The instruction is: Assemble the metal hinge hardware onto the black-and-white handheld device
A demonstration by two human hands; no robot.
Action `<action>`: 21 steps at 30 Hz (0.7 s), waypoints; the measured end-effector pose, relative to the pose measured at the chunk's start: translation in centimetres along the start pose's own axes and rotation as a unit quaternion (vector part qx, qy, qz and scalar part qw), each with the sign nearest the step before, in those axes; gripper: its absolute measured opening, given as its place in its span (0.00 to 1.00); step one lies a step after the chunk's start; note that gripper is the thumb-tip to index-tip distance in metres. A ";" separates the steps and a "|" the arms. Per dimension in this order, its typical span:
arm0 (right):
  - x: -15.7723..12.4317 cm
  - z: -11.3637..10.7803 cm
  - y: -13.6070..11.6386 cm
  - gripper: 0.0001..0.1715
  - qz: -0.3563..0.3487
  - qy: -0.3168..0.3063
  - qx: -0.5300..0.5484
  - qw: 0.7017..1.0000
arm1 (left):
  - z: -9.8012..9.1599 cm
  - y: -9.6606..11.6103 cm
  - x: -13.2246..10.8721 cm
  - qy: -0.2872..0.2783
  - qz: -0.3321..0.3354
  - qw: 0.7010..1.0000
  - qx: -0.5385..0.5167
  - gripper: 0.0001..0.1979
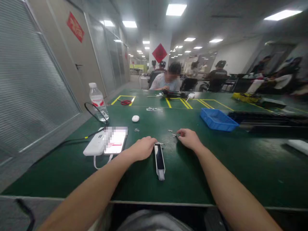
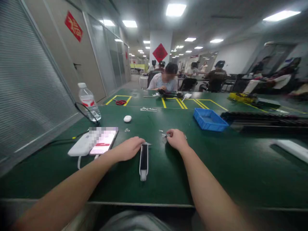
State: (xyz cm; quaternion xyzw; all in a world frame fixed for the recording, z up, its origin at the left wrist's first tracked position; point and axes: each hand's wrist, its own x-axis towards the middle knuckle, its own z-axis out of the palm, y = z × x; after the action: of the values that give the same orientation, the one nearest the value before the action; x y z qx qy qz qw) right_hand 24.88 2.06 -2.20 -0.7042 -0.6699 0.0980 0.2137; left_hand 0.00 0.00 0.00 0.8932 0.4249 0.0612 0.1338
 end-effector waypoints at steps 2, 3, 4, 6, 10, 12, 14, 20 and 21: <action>-0.1 0.3 -0.2 0.18 -0.027 0.013 -0.001 1.000 | 0.0 0.1 0.0 0.000 -0.001 1.000 0.001 0.16; -0.1 0.5 -0.2 0.18 -0.038 0.017 -0.003 0.999 | 0.1 0.1 0.0 0.001 0.000 1.000 0.002 0.15; -0.1 0.7 -0.2 0.18 -0.049 0.020 -0.006 0.999 | 0.1 0.1 0.0 0.002 0.001 1.000 0.002 0.15; 0.0 1.1 -0.1 0.16 -0.067 0.019 -0.016 0.997 | 0.1 0.1 0.0 0.007 0.006 1.000 0.003 0.15; 0.3 1.6 0.2 0.15 -0.080 0.021 -0.026 0.996 | 0.3 -0.1 0.1 0.012 0.010 1.000 0.004 0.15; 0.4 1.6 0.3 0.14 -0.083 0.026 -0.025 0.996 | 0.3 -0.1 0.1 0.014 0.009 1.000 0.005 0.15; 0.3 1.6 0.3 0.12 -0.087 0.029 -0.024 0.996 | 0.3 -0.1 0.1 0.013 0.009 1.000 0.006 0.15; 0.2 1.5 0.0 0.08 -0.093 0.039 -0.028 0.995 | 0.0 0.2 -0.1 0.010 0.012 1.000 0.005 0.15; 0.2 1.5 0.0 0.08 -0.095 0.040 -0.029 0.994 | 0.0 0.2 -0.1 0.010 0.013 1.000 0.005 0.15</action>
State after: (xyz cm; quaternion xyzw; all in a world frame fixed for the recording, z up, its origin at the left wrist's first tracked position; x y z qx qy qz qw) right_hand 24.27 2.50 -3.50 -0.6464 -0.7274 0.0296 0.2286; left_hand 0.09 -0.20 0.08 0.8987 0.4148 0.0694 0.1242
